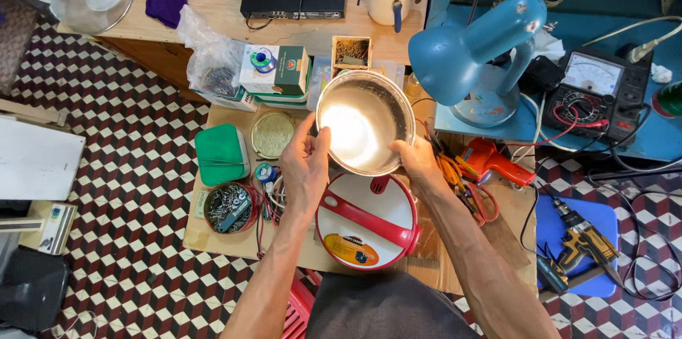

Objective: The person disassembles a red and white electric rice cooker on a cluttered workbench. They remove the inner metal pot, briefly walk outside to rinse it, and return to the bench. They then use a power drill to remove screws from the bottom of the cooker's base.

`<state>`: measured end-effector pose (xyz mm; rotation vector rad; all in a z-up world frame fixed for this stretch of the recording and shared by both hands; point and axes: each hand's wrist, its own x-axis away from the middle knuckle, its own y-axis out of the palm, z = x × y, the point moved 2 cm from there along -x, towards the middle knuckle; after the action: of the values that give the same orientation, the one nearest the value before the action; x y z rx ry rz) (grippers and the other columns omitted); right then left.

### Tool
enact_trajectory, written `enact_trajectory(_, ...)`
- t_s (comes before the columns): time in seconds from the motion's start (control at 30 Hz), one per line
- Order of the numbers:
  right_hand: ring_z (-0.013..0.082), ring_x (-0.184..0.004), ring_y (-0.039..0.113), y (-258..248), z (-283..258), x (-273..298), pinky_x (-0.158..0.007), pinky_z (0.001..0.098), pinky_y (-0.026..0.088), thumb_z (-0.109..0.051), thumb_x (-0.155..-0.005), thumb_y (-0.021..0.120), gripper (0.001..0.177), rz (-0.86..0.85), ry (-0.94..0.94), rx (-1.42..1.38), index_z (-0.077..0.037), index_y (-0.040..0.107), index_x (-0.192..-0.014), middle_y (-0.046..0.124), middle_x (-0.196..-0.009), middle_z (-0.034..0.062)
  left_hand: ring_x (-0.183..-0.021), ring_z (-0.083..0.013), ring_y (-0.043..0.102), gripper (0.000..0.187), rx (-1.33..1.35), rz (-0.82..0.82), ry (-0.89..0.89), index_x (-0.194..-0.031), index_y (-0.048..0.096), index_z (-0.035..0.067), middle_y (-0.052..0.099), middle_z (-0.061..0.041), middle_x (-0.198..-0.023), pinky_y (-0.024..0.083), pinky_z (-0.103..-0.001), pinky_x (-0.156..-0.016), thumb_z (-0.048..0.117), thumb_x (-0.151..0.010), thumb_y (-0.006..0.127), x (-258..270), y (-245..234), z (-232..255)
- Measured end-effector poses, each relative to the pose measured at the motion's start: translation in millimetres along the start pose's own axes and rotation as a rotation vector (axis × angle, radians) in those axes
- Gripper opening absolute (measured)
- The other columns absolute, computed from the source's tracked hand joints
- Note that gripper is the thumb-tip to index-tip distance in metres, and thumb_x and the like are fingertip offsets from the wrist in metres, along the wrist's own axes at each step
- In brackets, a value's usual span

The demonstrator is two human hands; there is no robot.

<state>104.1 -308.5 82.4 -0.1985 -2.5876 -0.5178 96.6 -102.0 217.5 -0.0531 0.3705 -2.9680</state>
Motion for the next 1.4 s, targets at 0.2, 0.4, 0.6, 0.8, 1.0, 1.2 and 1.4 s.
enact_trajectory(0.2,0.0259,-0.072,0.071,-13,12,-16,-0.064,0.0401,0.064,-0.001,-0.081,0.059,0.028,0.106,0.002,-0.061,0.006,0.064,-0.109,0.068,-0.091,0.0159,-0.071,-0.005,0.046,0.049,0.035,-0.019,-0.054,-0.143,0.066,0.005,0.057,0.001,-0.086,0.038,-0.022,-0.061,0.036,-0.108,0.053,-18,0,-25)
enact_trajectory(0.4,0.0225,-0.076,0.07,-4,1,-5,-0.067,0.0365,0.061,-0.001,-0.082,0.056,0.031,0.123,0.013,-0.1,0.004,0.065,-0.111,0.07,-0.093,0.0144,-0.114,-0.0141,0.061,0.06,0.637,-0.201,-0.506,-0.147,0.05,0.004,0.066,-0.005,-0.13,0.045,-0.033,-0.103,0.046,-0.103,0.051,-37,8,-81)
enact_trajectory(0.6,0.0145,-0.078,0.064,15,1,7,-0.068,0.0292,0.055,0.001,-0.087,0.057,0.028,0.177,-0.19,-0.02,0.006,0.067,-0.112,0.07,-0.094,0.0103,-0.134,-0.0168,0.052,0.062,0.913,-0.255,-0.582,-0.146,0.051,0.007,0.057,-0.005,-0.149,0.034,-0.038,-0.117,0.05,-0.102,0.05,-33,16,-92)
enact_trajectory(0.8,0.0127,-0.064,0.045,35,-23,21,-0.055,0.0322,0.04,-0.007,-0.089,0.056,0.013,0.329,-0.075,0.239,0.002,0.06,-0.097,0.052,-0.075,0.0031,-0.136,-0.0195,0.052,0.062,0.985,-0.215,-0.647,-0.147,0.05,0.01,0.057,-0.006,-0.149,0.038,-0.038,-0.115,0.051,-0.1,0.051,-39,11,-95)
enact_trajectory(1.0,0.0112,-0.068,0.045,46,-31,29,-0.058,0.0294,0.041,-0.008,-0.084,0.054,0.016,0.249,-0.149,0.277,-0.002,0.062,-0.097,0.052,-0.08,0.003,-0.135,-0.0207,0.052,0.064,1.025,-0.139,-0.693,-0.147,0.051,0.008,0.057,-0.008,-0.148,0.04,-0.037,-0.115,0.05,-0.098,0.056,-39,7,-101)
enact_trajectory(1.2,0.0091,-0.075,0.049,33,-13,19,-0.062,0.0274,0.044,-0.006,-0.083,0.059,0.012,0.263,-0.223,0.225,0.001,0.061,-0.092,0.05,-0.092,-0.0002,-0.132,-0.02,0.054,0.061,1.034,-0.174,-0.612,-0.142,0.054,0.008,0.059,-0.007,-0.145,0.042,-0.039,-0.114,0.049,-0.098,0.057,-34,8,-97)
enact_trajectory(1.4,0.011,-0.074,0.049,21,1,13,-0.063,0.0269,0.041,-0.007,-0.083,0.059,0.018,0.243,-0.126,0.102,0.0,0.065,-0.099,0.058,-0.085,0.0046,-0.126,-0.0173,0.055,0.055,0.93,-0.124,-0.588,-0.138,0.057,0.011,0.062,-0.005,-0.135,0.04,-0.043,-0.111,0.049,-0.098,0.06,-31,9,-95)
